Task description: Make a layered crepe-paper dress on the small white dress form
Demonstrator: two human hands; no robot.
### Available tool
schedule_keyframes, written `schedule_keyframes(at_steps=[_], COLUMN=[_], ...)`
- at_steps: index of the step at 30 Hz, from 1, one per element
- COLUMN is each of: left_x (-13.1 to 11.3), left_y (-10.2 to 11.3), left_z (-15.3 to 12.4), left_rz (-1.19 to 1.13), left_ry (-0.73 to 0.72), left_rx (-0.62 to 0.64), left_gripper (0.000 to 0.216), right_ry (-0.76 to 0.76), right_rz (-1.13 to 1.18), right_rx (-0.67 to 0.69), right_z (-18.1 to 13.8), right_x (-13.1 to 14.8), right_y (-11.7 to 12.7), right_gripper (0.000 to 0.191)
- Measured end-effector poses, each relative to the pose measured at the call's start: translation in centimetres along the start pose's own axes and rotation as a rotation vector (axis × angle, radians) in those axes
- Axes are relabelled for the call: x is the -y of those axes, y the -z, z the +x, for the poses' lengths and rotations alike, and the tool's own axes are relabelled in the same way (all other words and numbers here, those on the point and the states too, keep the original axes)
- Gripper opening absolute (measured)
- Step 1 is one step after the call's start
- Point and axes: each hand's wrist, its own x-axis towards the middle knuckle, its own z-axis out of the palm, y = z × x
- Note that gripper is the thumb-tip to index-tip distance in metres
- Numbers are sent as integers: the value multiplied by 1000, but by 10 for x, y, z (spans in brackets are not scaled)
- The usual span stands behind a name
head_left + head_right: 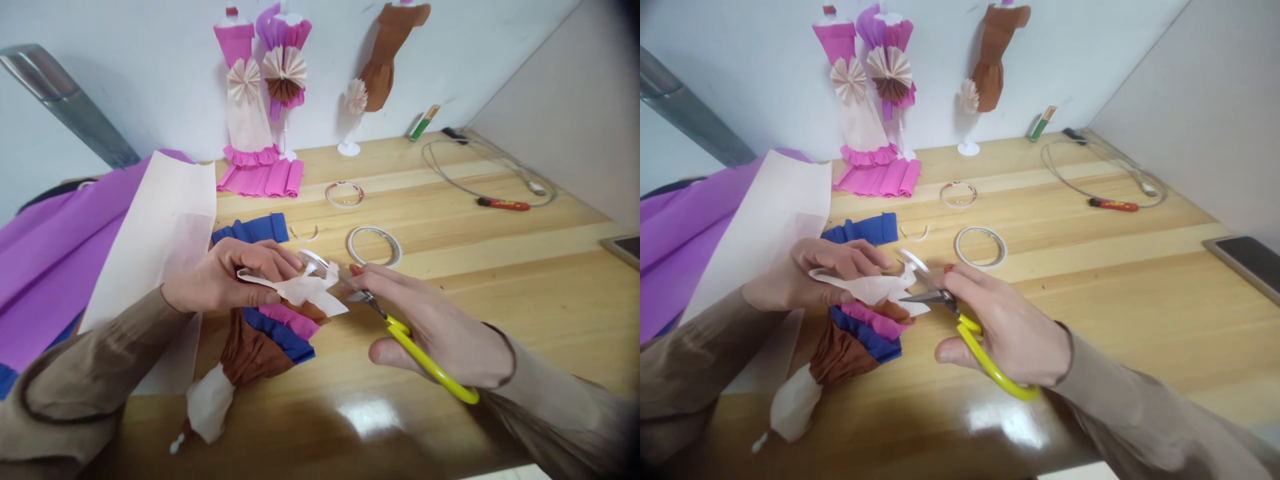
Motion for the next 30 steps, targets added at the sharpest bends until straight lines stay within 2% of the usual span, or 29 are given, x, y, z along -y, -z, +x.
schedule_keyframes(at_steps=[4, 10, 14, 22, 27, 30], left_x=[-1, -3, -4, -2, -2, -2], left_y=[1, 0, 0, 1, -1, -3], left_z=[2, 6, 6, 8, 6, 7], left_rz=[5, 5, 6, -28, -51, -78], left_ry=[12, 1, 8, 1, 97, 129], left_rx=[9, 49, 41, 124, 30, 21], left_gripper=[5, 8, 7, 3, 4, 5], right_ry=[-49, -166, -229, -105, -87, -71], right_rz=[-43, -21, -25, 7, 11, 3], right_rx=[-6, 184, 243, 154, 97, 57], right_z=[-6, -1, -8, 1, 3, 2], right_x=[0, 2, 3, 2, -3, -5], right_y=[-2, 3, 6, 1, -7, -12], right_gripper=[53, 51, 49, 55, 61, 59])
